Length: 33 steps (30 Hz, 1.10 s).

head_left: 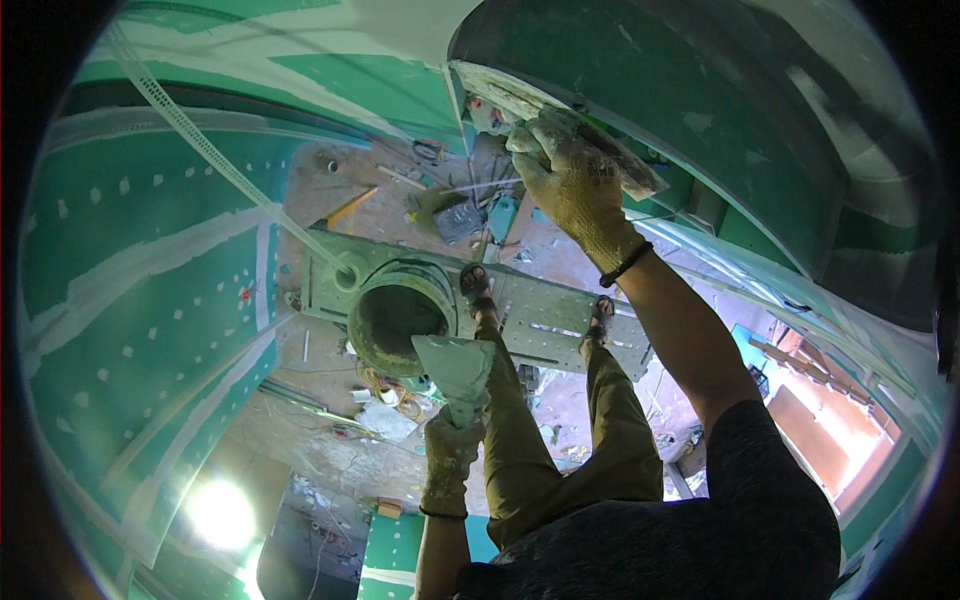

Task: Applying plaster and installing corner beads on a curved drywall structure.

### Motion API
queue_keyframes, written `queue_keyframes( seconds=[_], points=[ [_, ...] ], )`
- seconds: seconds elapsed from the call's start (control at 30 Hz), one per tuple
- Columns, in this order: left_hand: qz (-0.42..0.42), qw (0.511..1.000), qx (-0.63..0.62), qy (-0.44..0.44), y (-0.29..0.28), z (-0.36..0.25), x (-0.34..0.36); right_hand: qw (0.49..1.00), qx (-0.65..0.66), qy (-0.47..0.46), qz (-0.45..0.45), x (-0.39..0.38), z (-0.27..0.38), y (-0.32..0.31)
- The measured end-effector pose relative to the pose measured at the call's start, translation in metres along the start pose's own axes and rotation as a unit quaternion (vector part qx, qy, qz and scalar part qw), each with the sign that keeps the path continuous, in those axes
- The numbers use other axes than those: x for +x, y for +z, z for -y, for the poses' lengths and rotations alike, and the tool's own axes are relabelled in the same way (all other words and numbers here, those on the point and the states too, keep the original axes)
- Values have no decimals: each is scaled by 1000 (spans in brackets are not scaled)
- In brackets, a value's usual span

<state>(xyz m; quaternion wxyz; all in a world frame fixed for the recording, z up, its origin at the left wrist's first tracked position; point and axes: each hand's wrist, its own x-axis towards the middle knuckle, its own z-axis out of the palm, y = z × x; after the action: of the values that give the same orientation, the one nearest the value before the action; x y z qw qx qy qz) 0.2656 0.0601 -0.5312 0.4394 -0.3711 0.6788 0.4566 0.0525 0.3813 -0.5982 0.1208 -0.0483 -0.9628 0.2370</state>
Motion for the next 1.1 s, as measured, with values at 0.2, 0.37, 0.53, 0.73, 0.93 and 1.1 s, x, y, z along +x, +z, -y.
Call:
queue_keyframes(
  seconds=[0.2,0.37,0.53,0.73,0.93,1.1],
  points=[
    [4,1000,9,-5,0,7,4,1000,6,3,-16,-4,5,4],
    [18,1000,8,22,-1,5,3,992,-8,89,94,-18,3,-9],
    [6,998,52,18,3,-5,-1,957,166,156,177,-39,-6,-19],
    [13,996,24,80,6,-14,-5,679,577,370,263,-55,-41,-64],
    [115,953,162,228,-2,-51,15,365,841,285,280,-97,-79,-81],
    [202,932,183,241,8,-90,21,211,904,350,124,-141,-77,-78]
  ],
)
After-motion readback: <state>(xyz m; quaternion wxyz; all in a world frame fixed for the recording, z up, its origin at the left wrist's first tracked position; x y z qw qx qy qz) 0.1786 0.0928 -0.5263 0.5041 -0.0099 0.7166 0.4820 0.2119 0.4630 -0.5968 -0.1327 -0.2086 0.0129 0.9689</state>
